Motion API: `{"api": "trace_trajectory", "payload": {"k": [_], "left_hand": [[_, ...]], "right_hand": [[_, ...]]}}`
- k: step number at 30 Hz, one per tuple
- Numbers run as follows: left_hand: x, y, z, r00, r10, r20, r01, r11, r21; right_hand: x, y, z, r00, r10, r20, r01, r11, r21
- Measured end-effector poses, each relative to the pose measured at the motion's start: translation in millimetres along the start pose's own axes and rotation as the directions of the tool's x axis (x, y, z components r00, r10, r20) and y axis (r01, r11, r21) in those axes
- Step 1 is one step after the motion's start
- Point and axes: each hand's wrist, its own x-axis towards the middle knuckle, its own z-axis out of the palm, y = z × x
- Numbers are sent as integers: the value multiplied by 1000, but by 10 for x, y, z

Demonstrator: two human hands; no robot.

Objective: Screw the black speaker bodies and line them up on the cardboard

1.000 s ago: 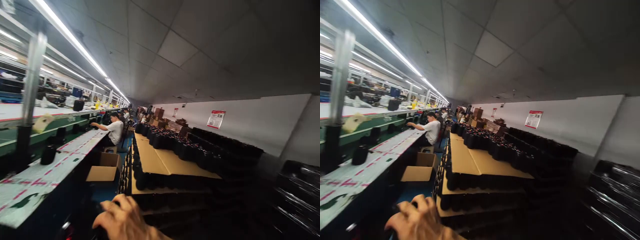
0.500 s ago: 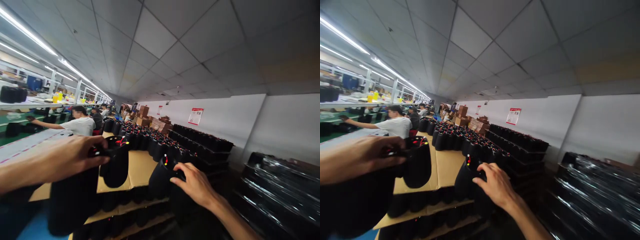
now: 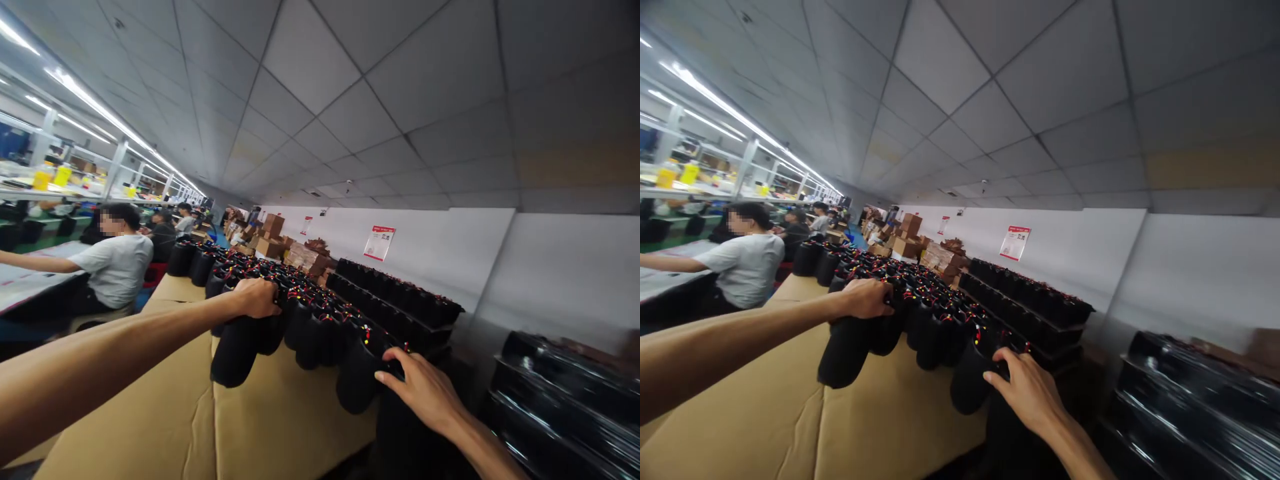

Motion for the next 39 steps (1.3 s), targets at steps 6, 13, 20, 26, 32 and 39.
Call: {"api": "trace_trajectory", "payload": {"k": [6, 13, 20, 26, 32, 39], "left_hand": [[789, -9, 551, 998, -12, 68, 14, 1000, -26], [1175, 92, 872, 992, -62, 110, 68, 996, -49], [1141, 146, 891, 995, -86, 39, 87, 996, -16], [786, 361, 803, 996, -42, -84, 41, 999, -16], [729, 717, 905, 978, 52, -200, -71, 994, -87], [937, 765, 1310, 903, 143, -406, -228, 959, -167]], "right_hand": [[302, 101, 101, 999, 8, 53, -8, 1000, 3], [484, 190, 285, 995, -11, 95, 9, 1000, 26], [694, 290, 496, 992, -47, 117, 42, 998, 46], [876, 246, 704, 987, -115, 114, 105, 990, 91], [1037, 212, 861, 977, -159, 139, 137, 979, 153], [1105, 358, 918, 969, -195, 154, 156, 960, 234]]}}
